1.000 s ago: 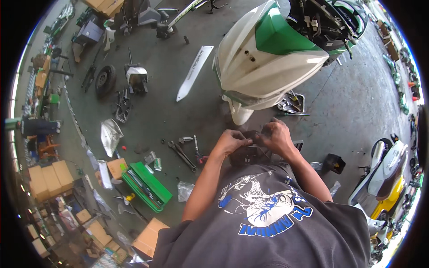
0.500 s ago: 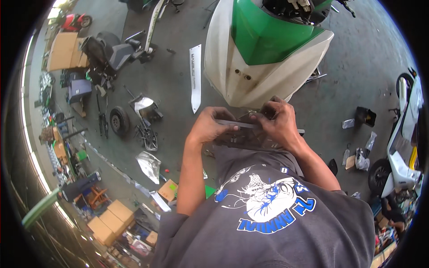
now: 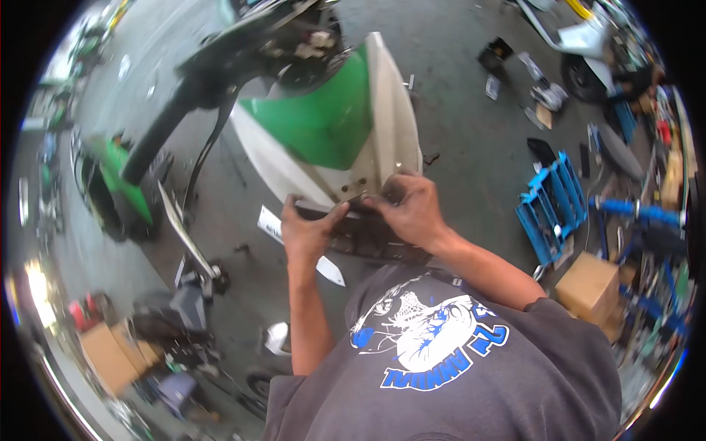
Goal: The person assembles a front panel and license plate bracket on a white motorcycle, handling plastic fairings and using a power drill to secure bolts.
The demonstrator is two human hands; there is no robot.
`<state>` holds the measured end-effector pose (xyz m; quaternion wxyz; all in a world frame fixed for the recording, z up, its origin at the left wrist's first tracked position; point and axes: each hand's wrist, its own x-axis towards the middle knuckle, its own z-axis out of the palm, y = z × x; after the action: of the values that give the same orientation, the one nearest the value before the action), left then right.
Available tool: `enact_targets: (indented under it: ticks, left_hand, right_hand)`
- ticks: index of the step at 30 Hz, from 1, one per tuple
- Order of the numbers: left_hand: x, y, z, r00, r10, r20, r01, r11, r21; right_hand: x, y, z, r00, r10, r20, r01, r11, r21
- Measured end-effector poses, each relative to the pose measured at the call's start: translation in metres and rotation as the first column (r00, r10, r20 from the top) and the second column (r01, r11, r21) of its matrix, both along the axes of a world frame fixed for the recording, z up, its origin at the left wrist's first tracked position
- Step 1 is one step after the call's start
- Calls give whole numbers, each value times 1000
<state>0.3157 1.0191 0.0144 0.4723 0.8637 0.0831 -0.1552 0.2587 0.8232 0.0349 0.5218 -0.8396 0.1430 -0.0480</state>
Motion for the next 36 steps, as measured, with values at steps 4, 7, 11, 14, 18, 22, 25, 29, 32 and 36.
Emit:
enact_targets:
  ticks: [4, 7, 11, 14, 18, 22, 25, 29, 32, 36]
  left_hand:
    - [11, 18, 1, 991, -116, -69, 108, 988, -106]
    - [36, 25, 2, 975, -210, -75, 189, 957, -219]
    - [55, -7, 17, 931, -364, -2, 362, 925, -120]
    - [76, -24, 27, 878, -474, 67, 467, 879, 100]
    - [69, -43, 49, 841, -541, 12, 512, 802, 308]
    - [57, -23, 21, 865, -492, -102, 494, 795, 352]
    - [37, -15, 12, 892, -416, -180, 453, 827, 334]
    - [13, 3, -12, 898, -413, -152, 436, 790, 430]
    - [-1, 0, -11, 909, -326, -260, 401, 855, 329]
    - [-21, 20, -34, 898, -432, -79, 422, 799, 428]
  right_hand:
    - [-18, 28, -11, 993, -115, 22, 115, 993, -7]
    - [-9, 36, -6, 979, -190, 74, 188, 982, 31]
    - [-13, 13, 1, 970, -235, -58, 239, 967, 84]
    - [-14, -4, -15, 975, -194, -103, 213, 950, 228]
    - [-13, -14, -25, 985, -34, -170, 89, 939, 332]
    - [-19, 2, -40, 957, 142, -252, -53, 943, 330]
    - [-27, 2, -61, 943, 290, -161, -220, 909, 353]
    - [-39, 3, -87, 925, 367, -100, -335, 910, 243]
    - [-45, 3, -88, 896, 413, -163, -374, 899, 226]
    - [-54, 5, -94, 906, 420, 49, -422, 906, 26]
